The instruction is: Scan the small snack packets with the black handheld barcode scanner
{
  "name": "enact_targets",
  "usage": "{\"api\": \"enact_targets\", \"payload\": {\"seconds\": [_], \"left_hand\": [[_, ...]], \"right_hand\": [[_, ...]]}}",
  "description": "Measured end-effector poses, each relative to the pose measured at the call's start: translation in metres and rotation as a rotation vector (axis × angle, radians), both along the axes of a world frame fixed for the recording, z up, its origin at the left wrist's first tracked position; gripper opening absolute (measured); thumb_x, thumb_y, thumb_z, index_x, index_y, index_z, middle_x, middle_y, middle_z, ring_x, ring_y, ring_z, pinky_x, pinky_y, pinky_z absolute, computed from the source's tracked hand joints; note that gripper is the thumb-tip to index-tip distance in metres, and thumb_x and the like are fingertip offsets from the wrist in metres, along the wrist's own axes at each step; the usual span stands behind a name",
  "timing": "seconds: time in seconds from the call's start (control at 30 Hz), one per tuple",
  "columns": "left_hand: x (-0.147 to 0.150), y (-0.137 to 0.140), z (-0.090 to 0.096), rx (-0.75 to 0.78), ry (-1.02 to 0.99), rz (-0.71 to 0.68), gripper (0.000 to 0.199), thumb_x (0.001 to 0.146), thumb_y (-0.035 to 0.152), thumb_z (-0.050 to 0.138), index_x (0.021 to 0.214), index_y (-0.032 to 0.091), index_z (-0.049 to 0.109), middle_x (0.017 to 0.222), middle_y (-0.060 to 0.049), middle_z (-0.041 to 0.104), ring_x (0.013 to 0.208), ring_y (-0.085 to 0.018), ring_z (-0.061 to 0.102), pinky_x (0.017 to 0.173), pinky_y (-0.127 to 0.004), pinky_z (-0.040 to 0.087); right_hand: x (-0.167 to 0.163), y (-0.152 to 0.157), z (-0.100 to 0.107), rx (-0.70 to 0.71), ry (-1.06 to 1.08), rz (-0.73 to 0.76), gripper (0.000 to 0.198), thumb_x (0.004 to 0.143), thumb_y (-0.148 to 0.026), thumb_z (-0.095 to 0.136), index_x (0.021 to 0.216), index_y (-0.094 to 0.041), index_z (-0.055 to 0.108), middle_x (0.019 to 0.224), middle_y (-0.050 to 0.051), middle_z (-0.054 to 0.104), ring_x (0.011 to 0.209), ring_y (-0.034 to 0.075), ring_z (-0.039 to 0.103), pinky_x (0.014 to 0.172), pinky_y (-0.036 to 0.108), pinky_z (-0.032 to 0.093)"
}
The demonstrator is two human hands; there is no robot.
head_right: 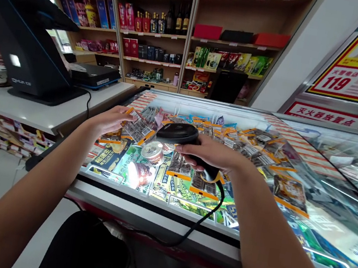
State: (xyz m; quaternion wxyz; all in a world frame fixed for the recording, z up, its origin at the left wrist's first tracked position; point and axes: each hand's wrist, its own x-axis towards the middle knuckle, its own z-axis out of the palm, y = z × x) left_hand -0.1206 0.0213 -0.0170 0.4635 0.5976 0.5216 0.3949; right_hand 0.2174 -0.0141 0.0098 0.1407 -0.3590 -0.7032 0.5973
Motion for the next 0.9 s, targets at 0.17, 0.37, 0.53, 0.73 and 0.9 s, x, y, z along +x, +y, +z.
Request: {"api": "enact_targets", "payload": {"seconds": [0.17, 0.37, 0.53, 0.73, 0.9], "left_hand": [[0.001, 0.001, -0.002, -0.033, 0.040, 0.110, 0.020, 0.073, 0.035, 0.080, 0.084, 0.023, 0.068, 0.096, -0.003, 0.071, 0.093, -0.020, 0.066, 0.081, -0.032, 0.049], [0.001, 0.005, -0.003, 0.065, 0.162, 0.145, 0.018, 0.077, 0.037, 0.075, 0.080, 0.021, 0.067, 0.084, -0.003, 0.068, 0.080, -0.019, 0.065, 0.069, -0.029, 0.047], [-0.012, 0.022, -0.011, 0.274, 0.406, 0.370, 0.034, 0.080, 0.038, 0.069, 0.109, 0.020, 0.070, 0.080, -0.005, 0.068, 0.069, -0.022, 0.064, 0.065, -0.033, 0.049], [-0.025, 0.023, -0.016, 0.303, 0.916, 0.615, 0.058, 0.085, 0.041, 0.065, 0.137, 0.017, 0.057, 0.132, -0.022, 0.062, 0.125, -0.043, 0.058, 0.101, -0.056, 0.047], [0.027, 0.006, -0.015, 0.511, 1.123, 0.493, 0.045, 0.093, 0.036, 0.055, 0.135, 0.020, 0.058, 0.142, -0.021, 0.054, 0.134, -0.042, 0.049, 0.107, -0.059, 0.042]], "right_hand": [[-0.001, -0.001, 0.000, 0.062, -0.017, 0.016, 0.040, 0.088, -0.052, 0.076, 0.076, -0.019, 0.055, 0.059, 0.000, 0.051, 0.048, 0.011, 0.045, 0.044, 0.026, 0.038], [-0.003, -0.002, 0.001, 0.031, 0.025, -0.050, 0.038, 0.084, -0.050, 0.080, 0.076, -0.021, 0.056, 0.057, 0.001, 0.051, 0.049, 0.012, 0.043, 0.043, 0.026, 0.035], [-0.005, 0.003, -0.002, -0.001, 0.229, -0.273, 0.032, 0.085, -0.043, 0.078, 0.079, -0.021, 0.056, 0.060, -0.001, 0.047, 0.048, 0.010, 0.036, 0.044, 0.027, 0.033], [-0.008, 0.007, 0.001, -0.070, 0.302, -0.480, 0.026, 0.088, -0.039, 0.073, 0.080, -0.021, 0.055, 0.061, -0.002, 0.044, 0.048, 0.010, 0.034, 0.044, 0.026, 0.032], [-0.010, 0.006, -0.001, -0.069, 0.324, -0.477, 0.027, 0.084, -0.039, 0.077, 0.082, -0.021, 0.057, 0.061, -0.002, 0.046, 0.049, 0.011, 0.037, 0.043, 0.026, 0.032]]}}
